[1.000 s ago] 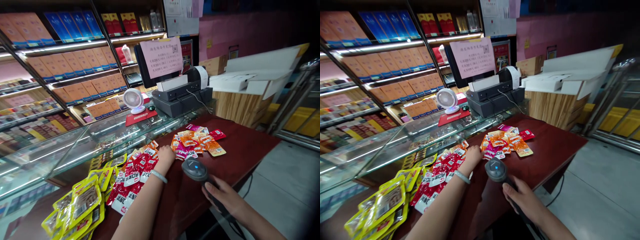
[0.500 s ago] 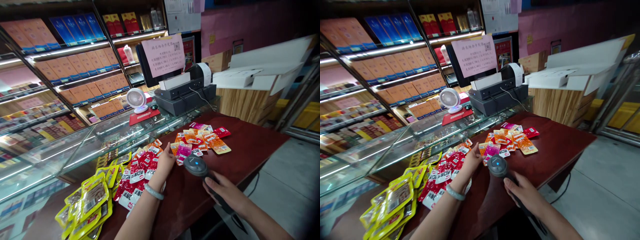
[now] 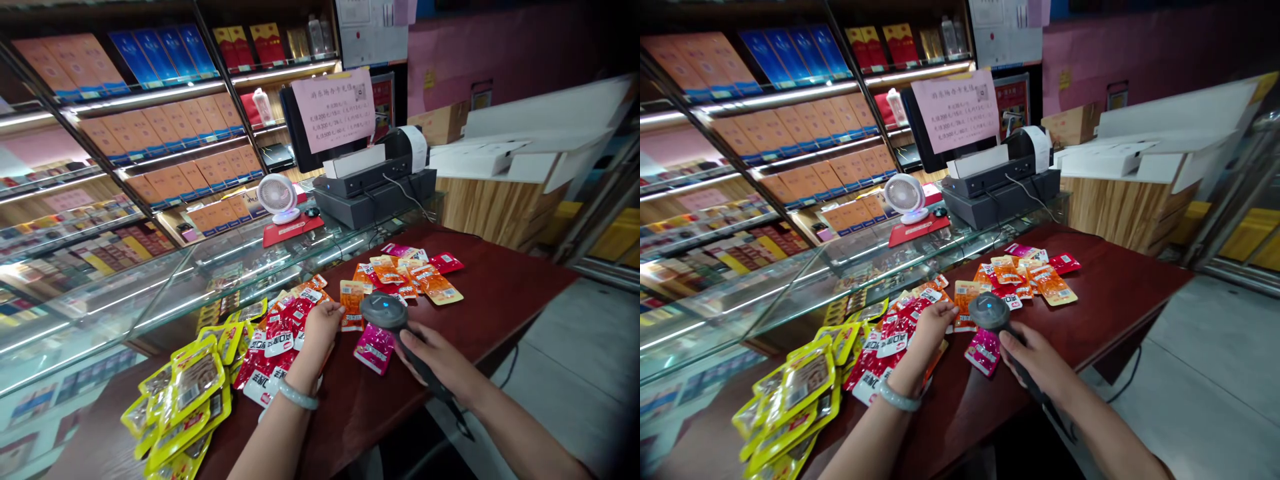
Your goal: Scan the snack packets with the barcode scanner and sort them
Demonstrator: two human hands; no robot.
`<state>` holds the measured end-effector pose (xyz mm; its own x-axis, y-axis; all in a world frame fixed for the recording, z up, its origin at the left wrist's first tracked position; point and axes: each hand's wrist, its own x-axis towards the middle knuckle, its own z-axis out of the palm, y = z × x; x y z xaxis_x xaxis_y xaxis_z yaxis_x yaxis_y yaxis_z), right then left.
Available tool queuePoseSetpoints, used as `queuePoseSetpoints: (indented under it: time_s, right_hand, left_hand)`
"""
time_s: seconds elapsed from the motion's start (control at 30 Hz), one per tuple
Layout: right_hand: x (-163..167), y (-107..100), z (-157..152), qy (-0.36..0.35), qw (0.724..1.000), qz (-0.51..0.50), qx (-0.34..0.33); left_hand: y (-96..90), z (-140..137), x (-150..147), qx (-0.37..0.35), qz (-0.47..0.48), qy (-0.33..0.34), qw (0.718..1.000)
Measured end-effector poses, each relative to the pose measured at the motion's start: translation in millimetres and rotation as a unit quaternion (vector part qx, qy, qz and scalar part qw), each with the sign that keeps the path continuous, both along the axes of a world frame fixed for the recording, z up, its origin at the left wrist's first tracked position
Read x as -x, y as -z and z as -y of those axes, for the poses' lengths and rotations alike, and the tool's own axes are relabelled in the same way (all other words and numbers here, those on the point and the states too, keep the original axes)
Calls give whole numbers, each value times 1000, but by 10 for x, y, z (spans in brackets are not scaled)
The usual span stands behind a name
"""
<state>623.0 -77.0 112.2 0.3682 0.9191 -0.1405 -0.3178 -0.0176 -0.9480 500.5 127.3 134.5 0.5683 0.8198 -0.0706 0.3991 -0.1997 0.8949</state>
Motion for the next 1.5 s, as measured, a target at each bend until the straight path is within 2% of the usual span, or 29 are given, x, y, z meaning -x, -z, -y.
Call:
queuePoseSetpoints:
  time_s: [0.13,0.23,0.3,0.43,0.5,0.6,0.63,0.7,0.8,0.93,1.03,1.17,1.23,1.33,1.5]
  right_hand:
    - [46,-152,-125,-26,999,16,-35]
    - [84,-179,-185,-31,999,13,-34]
    - [110,-181,-193,-39,998,13,-39]
    - [125,-176,-104,-39,999,6,-33]
    - [96,-145,-18,-20,1000,-1,-8]
    - [15,-56,121,19,1000,-10,16]
    - [-15,-23,164,33,999,-17,21]
    - [-67,29,240,59,997,-35,35]
    - [-109,61,332,85,994,-44,57]
    - [-109,86,428,84,993,-17,75]
    - [-97,112,488,58,995,24,81]
    - [-45,73,517,16,994,67,84]
    - [0,39,505,-12,994,73,75]
    - [69,33,470,-30,995,76,48]
    - [137,108,422,9,996,81,33]
  left_hand:
    - [11,37,95,-27,-30,3,999]
    - [81,32,159,-72,-41,11,997]
    - [115,16,217,-74,-34,15,997]
    - [18,-52,457,-60,-80,4,995]
    - [-116,-75,611,-130,-132,-53,981]
    - [-306,-4,713,-331,-183,-146,914]
    - [-338,61,687,-378,-192,-141,895]
    - [-333,251,551,-409,-212,-68,885]
    - [-190,589,246,-403,-251,53,879]
    - [21,828,-13,-395,-289,101,866]
    - [65,784,-20,-348,-297,91,884]
    - [34,651,82,-220,-293,58,929]
    - [27,622,139,-180,-273,54,943]
    - [49,634,205,-175,-240,51,953]
    - [59,662,276,-194,-231,44,952]
